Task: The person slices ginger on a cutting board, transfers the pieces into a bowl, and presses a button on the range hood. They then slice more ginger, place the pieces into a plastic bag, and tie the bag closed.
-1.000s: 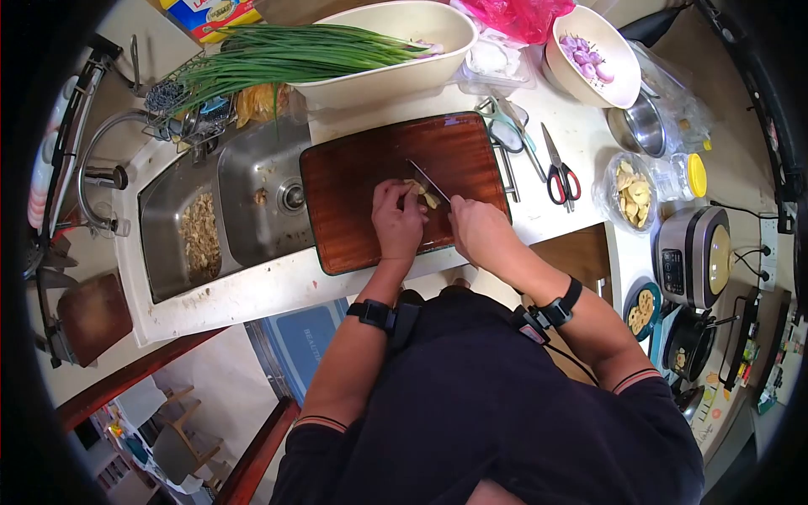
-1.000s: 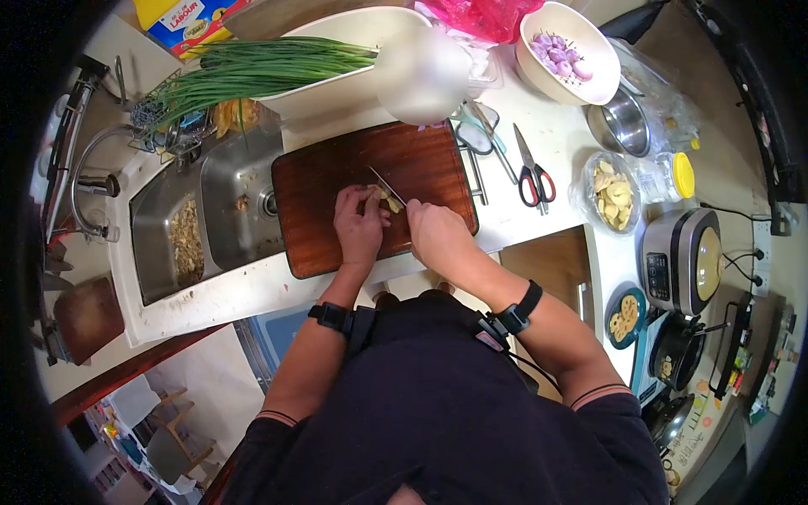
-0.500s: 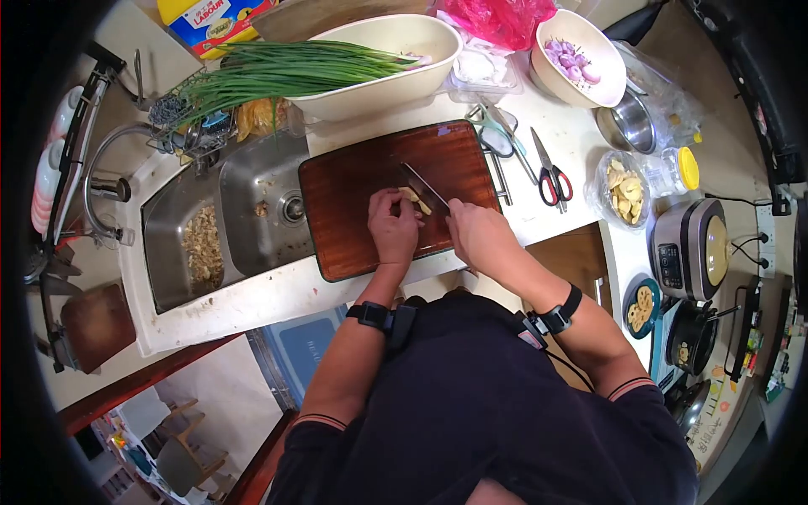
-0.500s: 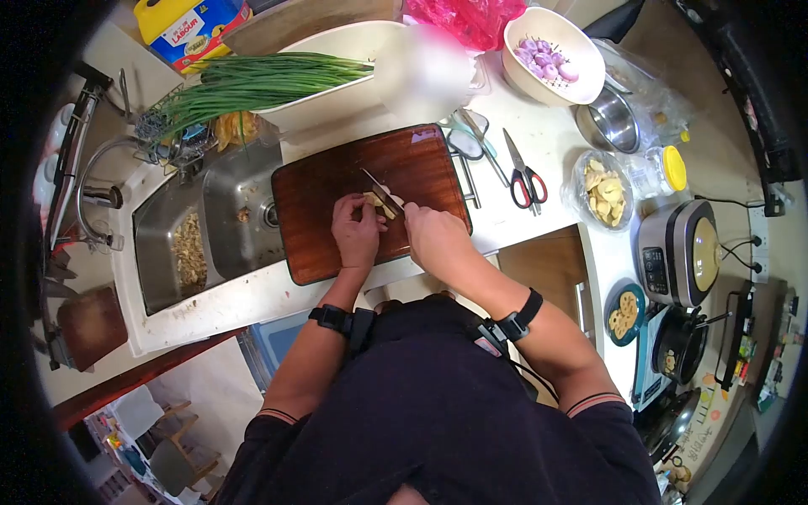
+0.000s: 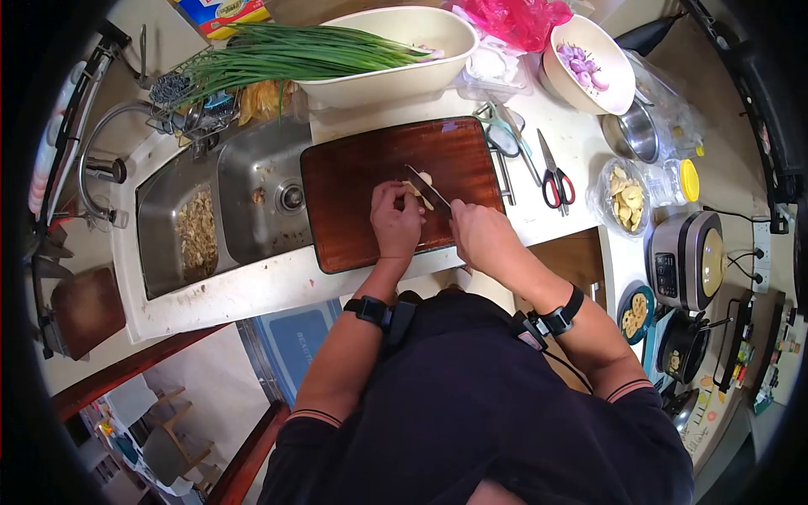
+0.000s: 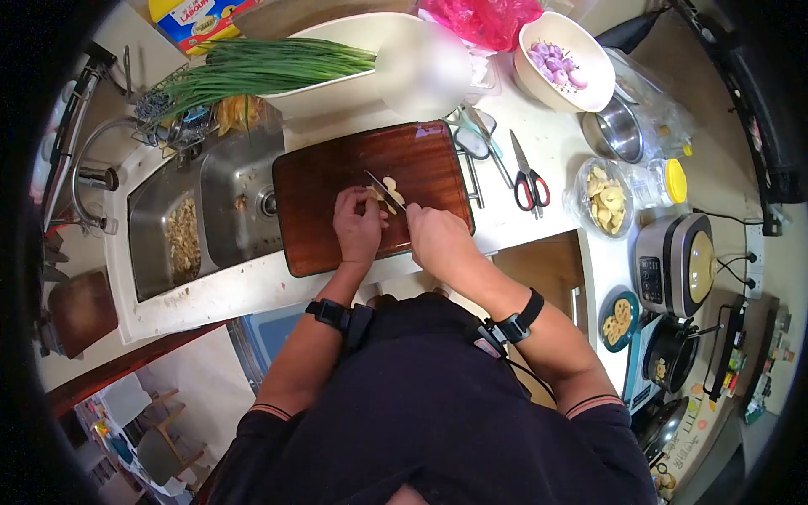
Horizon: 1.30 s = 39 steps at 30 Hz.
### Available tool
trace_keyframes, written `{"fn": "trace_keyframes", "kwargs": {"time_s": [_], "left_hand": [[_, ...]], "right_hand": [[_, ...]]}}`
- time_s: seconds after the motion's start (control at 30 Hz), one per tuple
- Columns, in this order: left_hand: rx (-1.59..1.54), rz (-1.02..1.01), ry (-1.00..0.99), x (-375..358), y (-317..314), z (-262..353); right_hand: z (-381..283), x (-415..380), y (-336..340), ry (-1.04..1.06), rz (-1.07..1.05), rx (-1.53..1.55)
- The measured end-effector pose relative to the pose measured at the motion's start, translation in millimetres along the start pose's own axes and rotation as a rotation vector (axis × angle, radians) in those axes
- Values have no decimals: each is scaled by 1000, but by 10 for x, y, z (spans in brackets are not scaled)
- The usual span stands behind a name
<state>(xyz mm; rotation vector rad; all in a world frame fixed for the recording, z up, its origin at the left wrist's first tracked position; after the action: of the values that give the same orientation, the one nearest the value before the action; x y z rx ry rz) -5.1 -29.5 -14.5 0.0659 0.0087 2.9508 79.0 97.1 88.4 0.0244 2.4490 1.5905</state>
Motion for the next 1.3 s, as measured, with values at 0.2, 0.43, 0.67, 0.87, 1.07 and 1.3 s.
{"fn": "trace_keyframes", "kwargs": {"time_s": [0.2, 0.43, 0.67, 0.87, 1.07, 1.3], "left_hand": [[-16, 15, 31, -10, -1, 53], [-26, 5, 4, 2, -1, 12], [1, 22, 60, 7, -2, 11], [5, 48, 20, 1, -17, 8], [-5, 42, -21, 5, -10, -59], [32, 63, -22, -12, -24, -35]], "right_hand": [[-21, 75, -38, -7, -47, 9], [21, 157, -289, -58, -36, -10], [103, 96, -236, -47, 10, 30], [21, -24, 14, -46, 68, 48], [2, -17, 0, -27, 12, 17], [17, -41, -99, -32, -17, -1]]}}
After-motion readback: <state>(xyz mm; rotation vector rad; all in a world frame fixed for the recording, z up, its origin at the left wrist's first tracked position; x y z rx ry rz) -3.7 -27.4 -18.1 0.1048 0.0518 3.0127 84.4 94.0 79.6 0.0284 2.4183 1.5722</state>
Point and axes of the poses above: each hand's wrist, its own x-axis towards the middle knuckle, its own y-axis out of the back of the hand, z = x × y, the point moved 1 cm from there along x, towards the middle knuckle, and after that the axes turned 2 degrees about -y, right-handed, at the moved point
